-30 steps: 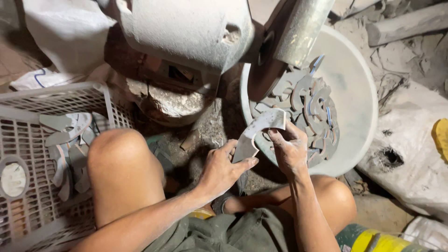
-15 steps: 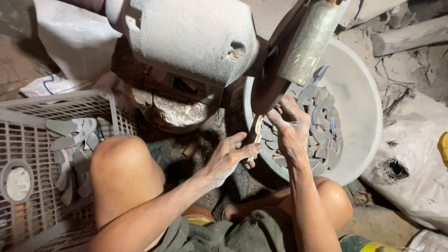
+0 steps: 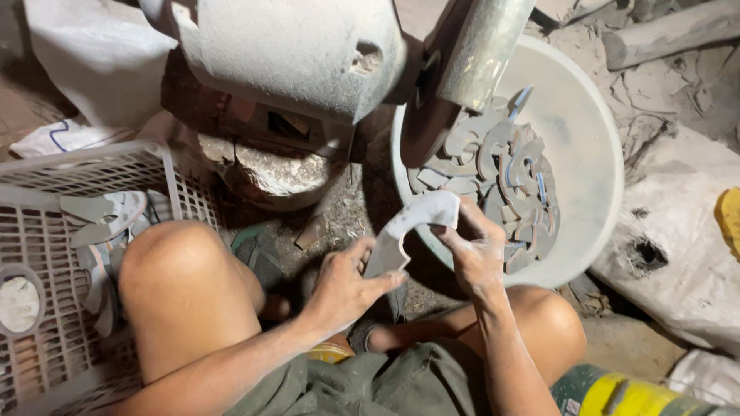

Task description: The person sits on the floor and repeatedly presses the edges of small gray ceramic pieces against a rotating grinding wheel to smooth them. Finished pieces are placed into a white basin beside the machine.

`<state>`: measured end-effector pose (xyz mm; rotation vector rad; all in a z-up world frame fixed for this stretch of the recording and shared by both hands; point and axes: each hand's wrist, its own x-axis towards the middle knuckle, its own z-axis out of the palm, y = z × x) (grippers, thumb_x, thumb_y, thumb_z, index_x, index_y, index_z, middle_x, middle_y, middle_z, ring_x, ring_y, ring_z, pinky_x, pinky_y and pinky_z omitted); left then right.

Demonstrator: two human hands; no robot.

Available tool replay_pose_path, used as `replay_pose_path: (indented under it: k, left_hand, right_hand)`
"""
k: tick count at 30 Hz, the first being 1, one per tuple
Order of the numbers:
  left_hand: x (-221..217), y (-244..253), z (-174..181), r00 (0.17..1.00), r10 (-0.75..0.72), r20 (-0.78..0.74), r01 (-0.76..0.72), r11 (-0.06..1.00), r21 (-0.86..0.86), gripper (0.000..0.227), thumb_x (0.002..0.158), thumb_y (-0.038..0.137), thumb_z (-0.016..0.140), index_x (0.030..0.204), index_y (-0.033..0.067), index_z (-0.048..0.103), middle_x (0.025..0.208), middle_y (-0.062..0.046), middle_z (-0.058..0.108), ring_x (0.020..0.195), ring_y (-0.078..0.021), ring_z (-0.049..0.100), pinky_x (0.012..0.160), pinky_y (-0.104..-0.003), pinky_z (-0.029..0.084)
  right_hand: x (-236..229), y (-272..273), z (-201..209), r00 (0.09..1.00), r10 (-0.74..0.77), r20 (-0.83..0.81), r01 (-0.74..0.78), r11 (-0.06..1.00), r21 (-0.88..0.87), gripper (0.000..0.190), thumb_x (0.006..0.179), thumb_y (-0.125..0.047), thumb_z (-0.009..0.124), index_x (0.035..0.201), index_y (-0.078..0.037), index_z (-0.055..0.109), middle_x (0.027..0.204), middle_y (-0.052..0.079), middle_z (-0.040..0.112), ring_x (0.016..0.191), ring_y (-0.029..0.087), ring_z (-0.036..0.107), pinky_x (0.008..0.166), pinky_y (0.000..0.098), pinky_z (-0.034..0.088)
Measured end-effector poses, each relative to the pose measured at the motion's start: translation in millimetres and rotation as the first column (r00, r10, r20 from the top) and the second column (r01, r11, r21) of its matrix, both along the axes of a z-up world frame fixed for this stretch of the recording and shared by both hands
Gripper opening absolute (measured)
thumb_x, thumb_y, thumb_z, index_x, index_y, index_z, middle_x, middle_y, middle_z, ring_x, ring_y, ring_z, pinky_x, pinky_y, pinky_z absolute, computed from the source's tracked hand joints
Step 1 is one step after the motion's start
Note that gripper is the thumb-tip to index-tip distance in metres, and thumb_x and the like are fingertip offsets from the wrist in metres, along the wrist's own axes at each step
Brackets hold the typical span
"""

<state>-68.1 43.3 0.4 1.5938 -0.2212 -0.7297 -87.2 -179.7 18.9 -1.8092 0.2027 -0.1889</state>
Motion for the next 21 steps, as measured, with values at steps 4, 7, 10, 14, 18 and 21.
replay_pose_path:
  k: [4,7,10,14,18,21]
  left_hand:
    - [4.1,-3.3,21.1,0.970,0.084,0.229,-0.097,0.994,0.045,0.043,0.081,0.024,0.084,0.109,-0.0007,0.062,0.081,-0.014,0.076,0.068,-0.0211,0.073,0.061,-0.035,0.058]
    - [4.8,-5.4,23.7,0.973,0.078,0.218,-0.090,0.995,0.047,0.043,0.082,0.024,0.083,0.110,-0.0014,0.062,0.080,-0.015,0.076,0.069,-0.0218,0.075,0.063,-0.037,0.058]
    - [7.2,-8.1,16.9,0.977,0.071,0.201,-0.075,0.997,0.013,0.042,0.084,0.025,0.081,0.113,-0.0002,0.064,0.089,-0.015,0.078,0.078,-0.0214,0.078,0.069,-0.035,0.061]
    - [17.1,-13.1,7.3,0.998,-0.056,0.014,0.058,0.955,-0.291,0.045,0.091,0.028,0.078,0.125,0.0020,0.066,0.115,-0.017,0.077,0.109,-0.0231,0.075,0.097,-0.033,0.054]
    - [32.2,0.1,18.9,0.947,-0.234,-0.221,-0.076,0.504,-0.860,0.061,0.089,0.031,0.082,0.138,0.0042,0.059,0.135,-0.017,0.065,0.120,-0.0259,0.065,0.098,-0.039,0.055]
    - [55.3,32.5,40.4,0.965,-0.047,-0.259,-0.235,0.284,-0.929,0.052,0.092,0.023,0.083,0.136,0.0103,0.058,0.139,-0.013,0.062,0.133,-0.0334,0.060,0.102,-0.052,0.056]
  right_hand:
    - [0.5,-8.8,-5.5,0.999,-0.043,0.017,0.038,0.970,0.240,0.052,0.087,-0.004,0.072,0.136,0.006,0.059,0.118,0.007,0.070,0.107,0.015,0.067,0.098,0.0302,0.054]
    - [0.9,-9.9,-9.9,0.998,-0.034,0.060,0.018,0.965,0.261,0.052,0.088,-0.004,0.073,0.137,0.007,0.059,0.120,0.008,0.070,0.111,0.017,0.067,0.101,0.0308,0.054]
    - [4.6,-9.5,-9.6,0.997,-0.035,0.067,0.019,0.973,0.231,0.054,0.091,-0.004,0.075,0.141,0.008,0.060,0.121,0.011,0.068,0.108,0.017,0.063,0.098,0.0302,0.051]
    - [14.3,-24.7,1.0,0.998,-0.030,0.063,0.043,0.976,-0.214,0.061,0.085,0.000,0.075,0.141,0.009,0.055,0.134,0.016,0.066,0.121,0.021,0.063,0.106,0.0325,0.047]
    - [35.2,-53.9,1.0,0.973,-0.231,0.011,0.228,0.966,0.121,0.048,0.092,-0.002,0.067,0.138,0.007,0.057,0.126,0.015,0.070,0.111,0.020,0.070,0.095,0.0311,0.057]
    - [45.8,-72.6,-12.5,0.944,-0.317,-0.089,0.327,0.936,0.130,0.040,0.095,-0.002,0.067,0.133,0.009,0.062,0.118,0.015,0.072,0.102,0.020,0.070,0.090,0.0299,0.057]
